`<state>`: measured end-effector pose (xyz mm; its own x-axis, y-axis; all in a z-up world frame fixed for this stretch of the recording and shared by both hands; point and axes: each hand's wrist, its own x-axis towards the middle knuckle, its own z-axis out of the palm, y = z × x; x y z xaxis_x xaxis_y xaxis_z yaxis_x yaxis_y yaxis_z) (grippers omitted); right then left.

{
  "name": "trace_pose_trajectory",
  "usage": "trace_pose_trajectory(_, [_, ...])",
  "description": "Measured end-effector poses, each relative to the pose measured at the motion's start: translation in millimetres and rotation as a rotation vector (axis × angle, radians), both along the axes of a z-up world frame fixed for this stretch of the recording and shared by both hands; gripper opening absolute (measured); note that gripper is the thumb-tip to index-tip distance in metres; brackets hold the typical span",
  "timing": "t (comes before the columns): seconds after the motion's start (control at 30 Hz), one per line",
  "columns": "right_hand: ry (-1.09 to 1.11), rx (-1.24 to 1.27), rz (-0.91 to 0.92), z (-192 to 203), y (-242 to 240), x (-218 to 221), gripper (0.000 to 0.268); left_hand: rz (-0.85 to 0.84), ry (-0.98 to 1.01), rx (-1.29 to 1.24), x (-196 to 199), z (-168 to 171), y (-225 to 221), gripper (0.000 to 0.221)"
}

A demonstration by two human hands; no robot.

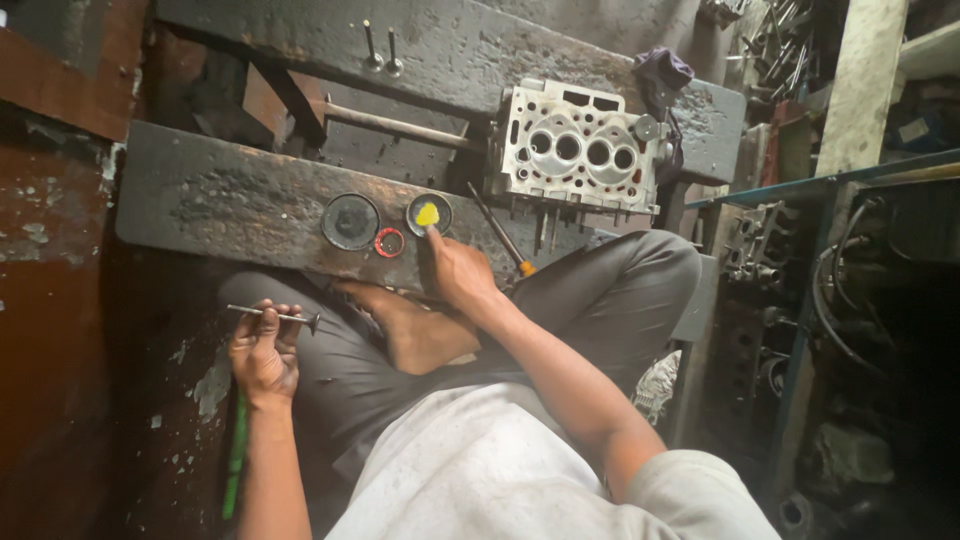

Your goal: The person cleans and handles components of an engine cylinder head, using a cloth to wipe individual valves and a small hand tool to move parts within the head.

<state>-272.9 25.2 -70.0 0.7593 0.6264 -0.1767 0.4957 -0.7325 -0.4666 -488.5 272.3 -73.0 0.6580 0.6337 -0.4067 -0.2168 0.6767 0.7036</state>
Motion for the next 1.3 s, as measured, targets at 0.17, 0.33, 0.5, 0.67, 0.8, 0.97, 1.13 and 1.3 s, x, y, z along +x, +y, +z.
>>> trace_pose_trajectory(0.17, [0.086, 0.061, -0.052, 18, 2, 3, 0.044, -0.014, 0.000, -0.023, 39, 54, -18, 0.021])
trace_pose_trajectory(0.33, [0.946, 0.864, -0.274, 87, -18, 4, 0.058, -0.157, 0.107, 0.124, 100, 142, -56, 0.025])
trace_pose_trajectory(0.5, [1.625, 1.597, -0.158, 158, -54, -21, 0.094, -0.376, 0.042, 0.266, 125, 229, -85, 0.025])
trace_pose_trajectory(0.67, [1.148, 1.420, 0.198, 187, -83, -49, 0.102, -0.562, -0.050, 0.283, 134, 275, -112, 0.027])
trace_pose_trajectory(0.8, [1.077, 1.355, 0.179, 187, -86, -64, 0.118, -0.642, -0.184, 0.394, 135, 289, -126, 0.018])
trace_pose_trajectory(0.97, [0.682, 1.246, 0.361, 184, -83, -66, 0.123, -0.642, -0.223, 0.535, 128, 299, -137, 0.010])
trace_pose_trajectory(1.13, [0.455, 1.009, 0.341, 185, -97, -59, 0.122, -0.585, -0.169, 0.627, 122, 301, -141, 0.009])
trace_pose_trajectory(1.3, [0.656, 1.334, 0.292, 185, -110, -59, 0.107, -0.540, -0.269, 0.812, 120, 301, -138, 0.007])
